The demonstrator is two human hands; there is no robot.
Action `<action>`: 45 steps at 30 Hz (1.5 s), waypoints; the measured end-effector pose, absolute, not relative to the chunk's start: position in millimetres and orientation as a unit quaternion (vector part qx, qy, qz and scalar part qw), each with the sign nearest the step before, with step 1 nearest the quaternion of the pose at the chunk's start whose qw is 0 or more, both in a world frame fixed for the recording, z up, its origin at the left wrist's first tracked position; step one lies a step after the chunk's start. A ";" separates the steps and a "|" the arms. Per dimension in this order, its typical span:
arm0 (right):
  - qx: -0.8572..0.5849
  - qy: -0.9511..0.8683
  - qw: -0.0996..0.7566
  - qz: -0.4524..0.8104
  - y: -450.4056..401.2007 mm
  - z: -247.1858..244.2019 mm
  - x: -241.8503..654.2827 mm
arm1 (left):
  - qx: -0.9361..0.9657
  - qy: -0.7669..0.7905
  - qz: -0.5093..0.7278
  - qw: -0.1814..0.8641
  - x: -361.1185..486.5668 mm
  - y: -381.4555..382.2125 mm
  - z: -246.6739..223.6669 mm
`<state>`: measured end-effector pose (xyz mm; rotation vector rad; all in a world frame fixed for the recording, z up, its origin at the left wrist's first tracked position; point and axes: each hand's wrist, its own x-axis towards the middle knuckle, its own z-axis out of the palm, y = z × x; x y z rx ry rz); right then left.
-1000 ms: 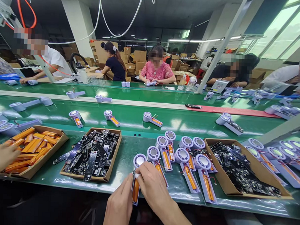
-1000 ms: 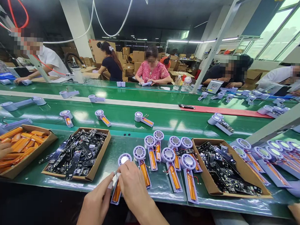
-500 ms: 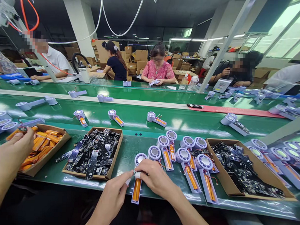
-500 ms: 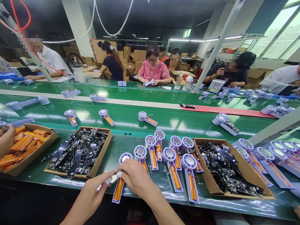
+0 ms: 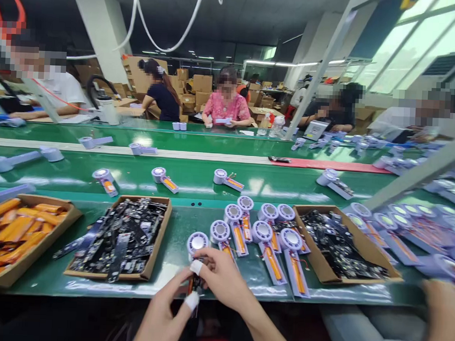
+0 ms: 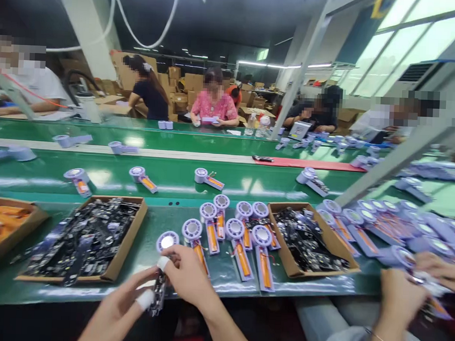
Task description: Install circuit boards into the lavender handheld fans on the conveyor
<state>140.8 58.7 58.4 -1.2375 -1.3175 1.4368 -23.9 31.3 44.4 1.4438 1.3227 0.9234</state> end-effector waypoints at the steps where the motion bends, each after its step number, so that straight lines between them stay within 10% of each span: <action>1: -0.487 -0.512 0.408 0.578 60.9 58.6 139.9 | 0.575 0.544 0.386 0.474 -27.1 34.1 41.8; 17: -0.414 -0.572 0.426 0.565 59.4 29.4 145.8 | 0.382 0.495 0.305 0.719 -22.5 65.2 12.2; 30: -0.420 -0.476 0.523 0.568 53.0 26.8 165.4 | 0.412 0.470 0.474 0.620 4.3 51.1 4.1; 39: -0.517 -0.530 0.472 0.479 49.2 34.7 160.6 | 0.452 0.496 0.472 0.572 3.5 50.1 13.5; 45: -0.589 -0.734 0.243 0.234 40.0 53.4 173.4 | 0.467 0.504 0.475 0.550 4.5 49.7 25.3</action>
